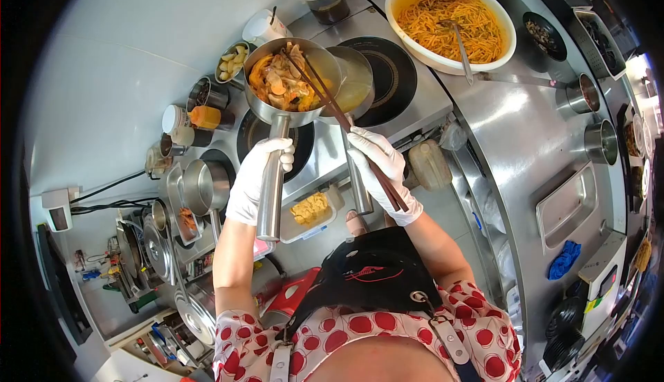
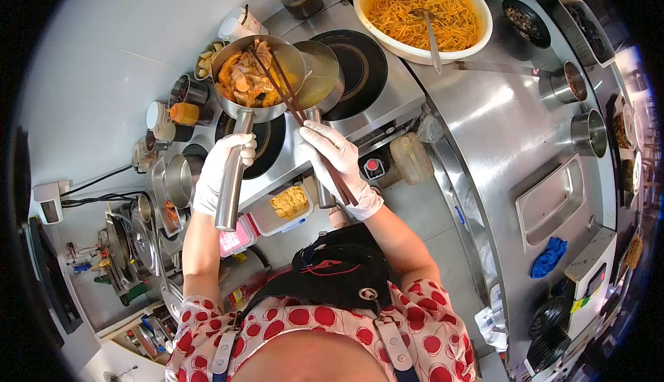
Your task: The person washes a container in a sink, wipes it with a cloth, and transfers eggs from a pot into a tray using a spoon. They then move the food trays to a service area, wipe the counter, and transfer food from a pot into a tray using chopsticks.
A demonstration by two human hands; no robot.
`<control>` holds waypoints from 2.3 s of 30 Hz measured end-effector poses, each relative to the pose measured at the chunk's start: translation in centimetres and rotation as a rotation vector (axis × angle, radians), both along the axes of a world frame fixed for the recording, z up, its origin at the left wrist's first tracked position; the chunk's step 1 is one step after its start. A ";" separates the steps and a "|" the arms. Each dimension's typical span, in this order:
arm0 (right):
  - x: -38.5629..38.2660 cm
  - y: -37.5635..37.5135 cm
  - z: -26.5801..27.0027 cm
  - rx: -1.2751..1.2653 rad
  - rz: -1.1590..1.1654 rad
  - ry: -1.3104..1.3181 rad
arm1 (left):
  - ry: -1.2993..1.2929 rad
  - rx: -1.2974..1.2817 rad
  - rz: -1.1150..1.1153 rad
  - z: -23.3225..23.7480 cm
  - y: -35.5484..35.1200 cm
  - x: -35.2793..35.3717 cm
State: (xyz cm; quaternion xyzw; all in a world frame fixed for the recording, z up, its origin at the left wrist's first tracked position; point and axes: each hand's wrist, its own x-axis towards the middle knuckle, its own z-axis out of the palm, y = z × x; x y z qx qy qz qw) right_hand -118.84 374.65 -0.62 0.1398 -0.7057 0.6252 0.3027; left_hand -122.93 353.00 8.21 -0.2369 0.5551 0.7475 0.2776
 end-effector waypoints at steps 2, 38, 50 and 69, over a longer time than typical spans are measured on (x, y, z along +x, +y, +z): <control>0.1 0.0 0.0 -0.003 0.006 -0.001 | 0.007 -0.007 0.009 0.3 0.3 0.2; 0.3 -3.9 1.6 0.199 -0.092 0.147 | 0.038 -0.237 -0.052 0.3 2.1 -1.3; 0.1 -4.3 1.4 0.118 -0.113 0.138 | 0.040 -0.373 -0.045 0.9 2.5 -2.1; 0.5 -4.5 0.9 -0.010 -0.150 0.100 | 0.024 -0.514 -0.086 2.4 4.4 -2.2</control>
